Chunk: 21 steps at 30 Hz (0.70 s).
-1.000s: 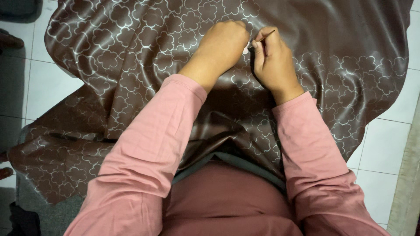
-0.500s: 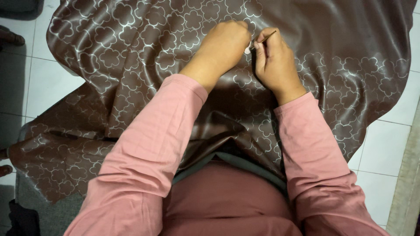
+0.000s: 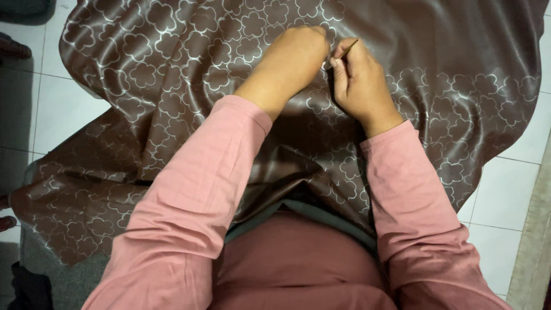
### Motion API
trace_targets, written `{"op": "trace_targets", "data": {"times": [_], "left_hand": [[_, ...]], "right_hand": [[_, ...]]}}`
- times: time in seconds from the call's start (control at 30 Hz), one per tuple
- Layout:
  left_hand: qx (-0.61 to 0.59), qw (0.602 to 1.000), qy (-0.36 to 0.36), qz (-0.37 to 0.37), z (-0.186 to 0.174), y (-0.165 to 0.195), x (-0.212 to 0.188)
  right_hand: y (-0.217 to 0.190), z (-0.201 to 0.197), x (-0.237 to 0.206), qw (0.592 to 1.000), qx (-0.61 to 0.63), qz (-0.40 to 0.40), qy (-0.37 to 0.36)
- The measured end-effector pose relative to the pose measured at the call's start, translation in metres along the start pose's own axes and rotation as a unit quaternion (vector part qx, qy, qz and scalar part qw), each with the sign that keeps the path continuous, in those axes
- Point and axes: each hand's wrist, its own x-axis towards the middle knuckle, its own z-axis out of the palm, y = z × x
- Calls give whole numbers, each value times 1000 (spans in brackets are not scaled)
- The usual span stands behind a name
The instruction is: The person shapes a small flower-shaped fabric appliqué resting on a large sheet of brown patterned material, pressing and creasing its petals with a thin wooden stick held in the right hand while the left hand steadies the flower. They reposition the flower and continue working the petals throughout the clip.
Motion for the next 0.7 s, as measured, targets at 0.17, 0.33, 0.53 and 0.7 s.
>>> {"op": "trace_targets", "data": {"times": [0.17,0.33,0.53,0.7], "left_hand": [[-2,1000,8,6,-1,0,-1],[-20,1000,4,-9,0,-1,0],[13,999,14,31,1,-6,0],[-36,999,23,29,2,-12,0]], "right_hand": [[-1,-1,-1,1000,2,7,-10],[0,1,0,1000,5,-8,-11],[-3,1,3,1000,7,-2,2],[-4,2,6,996,56,75,9]]}}
